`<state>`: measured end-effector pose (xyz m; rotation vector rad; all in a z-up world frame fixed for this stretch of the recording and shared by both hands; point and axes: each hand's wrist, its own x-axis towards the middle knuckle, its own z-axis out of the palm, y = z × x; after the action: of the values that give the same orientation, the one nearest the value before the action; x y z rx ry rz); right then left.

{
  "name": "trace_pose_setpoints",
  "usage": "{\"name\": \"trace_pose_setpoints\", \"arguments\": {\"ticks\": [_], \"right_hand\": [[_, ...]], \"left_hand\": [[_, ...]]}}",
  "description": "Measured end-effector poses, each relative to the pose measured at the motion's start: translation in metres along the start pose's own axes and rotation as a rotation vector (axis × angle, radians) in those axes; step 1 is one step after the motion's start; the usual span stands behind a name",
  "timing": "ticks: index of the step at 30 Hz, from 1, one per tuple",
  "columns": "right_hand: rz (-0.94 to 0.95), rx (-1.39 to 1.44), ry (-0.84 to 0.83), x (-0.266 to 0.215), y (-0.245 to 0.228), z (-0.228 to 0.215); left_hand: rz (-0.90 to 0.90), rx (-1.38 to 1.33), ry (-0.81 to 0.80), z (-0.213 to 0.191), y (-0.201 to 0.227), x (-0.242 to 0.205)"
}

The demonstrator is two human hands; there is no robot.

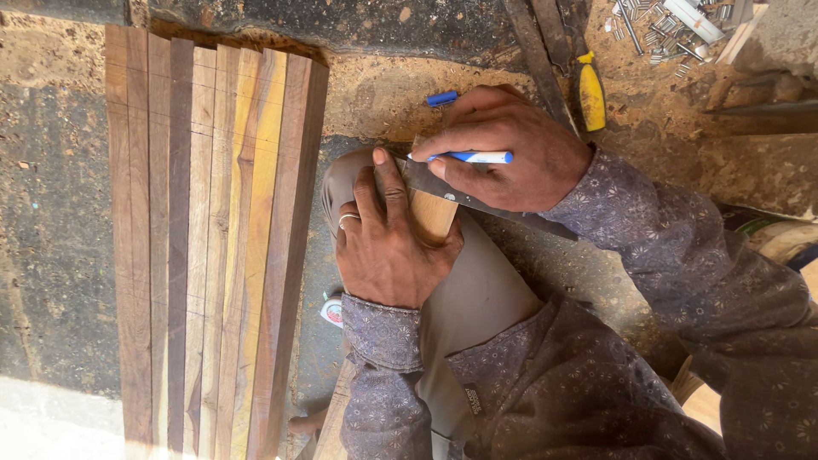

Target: The person uses a try square and a blue marker to draw straight lines on wooden planks. They measure and mark multiple planks, repositioning the square and drawing lines along its edge.

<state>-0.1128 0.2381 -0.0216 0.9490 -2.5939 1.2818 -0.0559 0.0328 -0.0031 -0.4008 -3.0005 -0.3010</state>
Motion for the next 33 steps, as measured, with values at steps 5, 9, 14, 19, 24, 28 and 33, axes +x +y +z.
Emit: {"name": "trace_pose_setpoints", "arguments": {"ticks": [5,9,14,19,24,28,33], "right_hand": [[0.059,-0.004,-0.152,-0.011,0.010,-0.003],[-0.022,0.026,-0.244,-0.026,0.008,-0.034],[-0.012,0.150,-0.174,-0.024,0.025,-0.057],[0.479,-0.032,-0.154,0.007,0.023,0.015],[0.620,0.173,0.052,0.024,0.005,0.068],[0.375,0.514,0.329,0.023,0.016,0.078],[0.192,0.965,0.206,0.013,0.041,0.079]], "left_hand": [[-0.001,-0.011,-0.013,0.002,-0.001,0.000],[-0.005,-0.044,-0.043,0.002,-0.004,0.000],[-0.028,-0.058,-0.066,0.000,-0.005,-0.006],[-0.108,-0.023,-0.107,-0.017,-0.006,-0.024],[-0.107,-0.027,0.036,-0.032,-0.005,-0.040],[-0.041,-0.027,0.070,-0.045,-0.003,-0.046],[-0.136,-0.123,0.120,-0.048,0.009,-0.039]]}}
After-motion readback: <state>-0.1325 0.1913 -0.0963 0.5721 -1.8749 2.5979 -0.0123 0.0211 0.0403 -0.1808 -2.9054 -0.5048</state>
